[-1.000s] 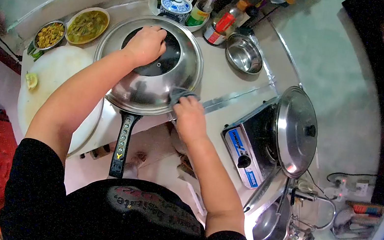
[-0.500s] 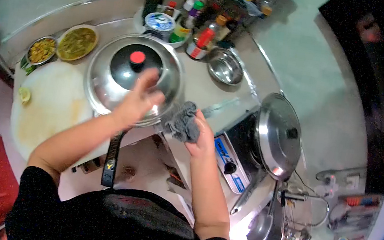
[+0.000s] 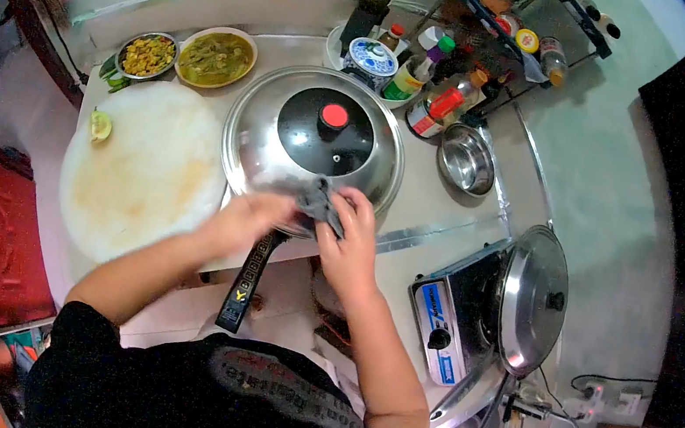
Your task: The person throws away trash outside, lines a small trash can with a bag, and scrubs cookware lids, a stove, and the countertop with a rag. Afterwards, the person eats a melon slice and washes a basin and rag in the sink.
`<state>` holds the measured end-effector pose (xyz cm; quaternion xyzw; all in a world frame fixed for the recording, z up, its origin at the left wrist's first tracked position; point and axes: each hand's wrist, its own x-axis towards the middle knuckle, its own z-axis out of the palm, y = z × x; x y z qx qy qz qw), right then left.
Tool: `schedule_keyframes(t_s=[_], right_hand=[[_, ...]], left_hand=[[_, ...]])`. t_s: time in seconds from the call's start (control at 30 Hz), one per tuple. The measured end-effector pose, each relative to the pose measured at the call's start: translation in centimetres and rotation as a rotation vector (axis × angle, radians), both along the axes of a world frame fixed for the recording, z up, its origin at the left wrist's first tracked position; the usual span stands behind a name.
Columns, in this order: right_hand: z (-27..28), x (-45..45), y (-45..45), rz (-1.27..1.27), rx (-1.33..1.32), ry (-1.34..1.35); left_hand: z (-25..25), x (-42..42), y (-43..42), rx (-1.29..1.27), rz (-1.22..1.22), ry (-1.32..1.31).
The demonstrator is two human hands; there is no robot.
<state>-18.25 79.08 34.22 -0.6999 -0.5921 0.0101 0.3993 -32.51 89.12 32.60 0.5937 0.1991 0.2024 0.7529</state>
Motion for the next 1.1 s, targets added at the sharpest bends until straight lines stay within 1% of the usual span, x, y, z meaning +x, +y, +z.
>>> schedule_keyframes(t_s=[0.03,0.07,0.1,0.13,0.17,0.2,0.23,0.3,0.33,0.4,0.43,0.5,0.6,0.63,0.7,0.83,0.9,1.0,1.03,1.07,1.1], right_hand=[[0.7,-0.7,1.2,0.028,-0.024,0.039],[1.7,-1.8,2.5,0.050,-0.054,0.078],[2.0,-2.6,4.0,0.106,-0.050,-0.065],[2.1,-3.3,5.4,0.164,-0.045,-0.208],[1.5,-4.1,6.8,0.190,-0.013,-0.266],[0.5,-4.9,8.1,0.217,0.018,-0.322],[-0.4,-5.7,9.0,0.224,0.014,-0.322],[-2.5,-7.0,10.6,0.247,-0.212,-0.504],[-3.5,-7.4,11.2,0.291,-0.375,-0.645],[-4.3,-8.3,10.8,0.240,-0.326,-0.738],[-5.1,-8.4,11.0,0.242,-0.333,-0.735],[-6.8,-8.1,11.4,0.275,-0.295,-0.713],[-6.1,-8.2,11.0,0.329,-0.276,-0.728],[-5.9,-8.3,10.7,0.325,-0.273,-0.719],[-5.3,-8.1,9.5,0.368,-0.343,-0.507],[-4.0,-7.0,6.1,0.364,-0.400,-0.492],[-3.5,-5.8,4.4,0.406,-0.364,-0.497],[-3.2,-4.4,2.6,0.380,-0.295,-0.495],[-3.0,-4.3,2.6,0.372,-0.323,-0.469],[-3.1,-4.3,3.1,0.400,-0.297,-0.463],[-3.5,-4.6,3.8,0.395,-0.249,-0.486]], left_hand=[[0.4,-0.5,3.1,0.193,0.143,0.032],[2.2,-0.5,5.5,0.209,0.295,0.165],[1.1,0.3,8.6,0.424,0.380,0.079],[2.2,1.2,10.6,0.690,0.397,0.095],[3.3,2.3,12.1,0.957,0.411,0.110],[4.0,3.6,13.0,1.063,0.311,0.179],[4.5,5.0,13.4,1.165,0.207,0.250],[3.0,8.3,13.8,1.353,0.046,0.292],[4.3,9.0,12.8,1.348,-0.131,0.518],[4.3,10.3,12.4,1.407,-0.238,0.558],[3.9,10.5,12.5,1.400,-0.243,0.558],[3.1,11.2,12.6,1.458,-0.233,0.432],[2.5,11.2,12.6,1.396,-0.227,0.358],[2.5,11.0,12.6,1.399,-0.237,0.362],[2.9,11.0,12.7,1.392,-0.256,0.381],[2.5,11.3,12.9,1.399,-0.258,0.379],[2.4,11.5,12.9,1.379,-0.255,0.395],[2.4,12.1,12.8,1.363,-0.267,0.421],[2.3,12.1,12.6,1.337,-0.254,0.381],[2.1,11.9,12.5,1.314,-0.227,0.362],[2.0,11.7,12.3,1.388,-0.160,0.322]])
